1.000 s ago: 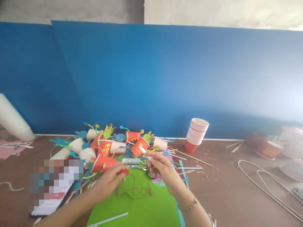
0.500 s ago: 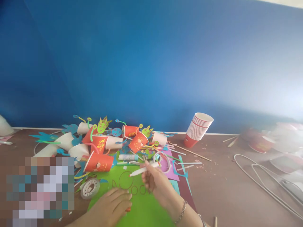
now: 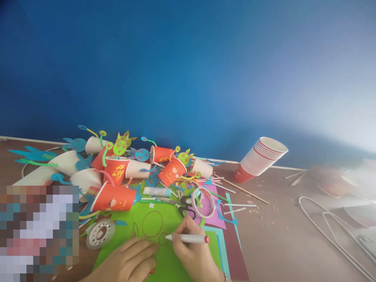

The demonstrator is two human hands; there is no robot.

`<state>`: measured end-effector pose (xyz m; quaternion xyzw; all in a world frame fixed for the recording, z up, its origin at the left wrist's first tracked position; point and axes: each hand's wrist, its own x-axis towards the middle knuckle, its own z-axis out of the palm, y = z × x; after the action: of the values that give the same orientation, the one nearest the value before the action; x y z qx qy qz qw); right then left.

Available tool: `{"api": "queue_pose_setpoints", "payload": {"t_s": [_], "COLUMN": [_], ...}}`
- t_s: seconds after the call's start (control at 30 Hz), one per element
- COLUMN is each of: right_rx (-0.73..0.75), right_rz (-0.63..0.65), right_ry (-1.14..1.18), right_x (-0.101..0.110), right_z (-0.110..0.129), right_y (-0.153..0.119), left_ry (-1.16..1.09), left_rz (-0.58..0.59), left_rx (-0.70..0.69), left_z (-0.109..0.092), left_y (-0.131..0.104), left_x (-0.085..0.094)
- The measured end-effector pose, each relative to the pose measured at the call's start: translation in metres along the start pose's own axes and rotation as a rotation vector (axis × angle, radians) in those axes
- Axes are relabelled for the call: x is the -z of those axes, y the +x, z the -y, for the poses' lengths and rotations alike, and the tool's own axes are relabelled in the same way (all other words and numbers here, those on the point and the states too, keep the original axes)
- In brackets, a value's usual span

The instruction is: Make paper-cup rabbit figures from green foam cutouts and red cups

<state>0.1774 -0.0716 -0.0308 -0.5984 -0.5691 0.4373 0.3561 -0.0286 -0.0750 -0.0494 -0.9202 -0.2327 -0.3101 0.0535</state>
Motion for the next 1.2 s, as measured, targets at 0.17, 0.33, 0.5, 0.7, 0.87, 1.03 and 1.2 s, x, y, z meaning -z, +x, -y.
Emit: {"api": "queue_pose_setpoints", "payload": {"t_s": [0.17, 0.33, 0.5, 0.7, 0.87, 1.03, 1.2], "right_rx": [0.003, 0.019, 0.027, 0.031, 0.030, 0.042, 0.024], "right_rz": [0.026, 0.028, 0.058, 0.061, 0.073, 0.086, 0.104], "right_ry": [-0.061, -0.074, -0.107, -0.131, -0.148, -0.150, -0.152], "right_x": [-0.0030, -0.0034, -0.0024, -0.0033, -0.0030, -0.0025, -0.0028], "right_z": [-0.0048, -0.0032, -0.0022, -0.0019, -0.0005, -0.0002, -0.0002], "right_y": [0.0006, 0.0003, 0.0006, 0.0015, -0.0005, -0.0015, -0.0001], "left_ry": [0.008, -0.006, -0.021, -0.034, -0.033, -0.044, -0.041], "left_rz": [-0.018, -0.018, -0.034, -0.019, 0.028, 0.031, 0.058], "left_rx": [0.013, 0.023, 0.028, 0.035, 0.022, 0.027, 0.033], "left_z": [-0.0008, -0.0010, -0.0010, -0.0011, -0.0005, 0.0003, 0.0001], "left_y": [0.0013, 0.0029, 0.0022, 0.0008, -0.0010, -0.0018, 0.0002], "left_x": [0.0013, 0.0021, 0.0007, -0.0002, 0.0018, 0.0032, 0.0069]}}
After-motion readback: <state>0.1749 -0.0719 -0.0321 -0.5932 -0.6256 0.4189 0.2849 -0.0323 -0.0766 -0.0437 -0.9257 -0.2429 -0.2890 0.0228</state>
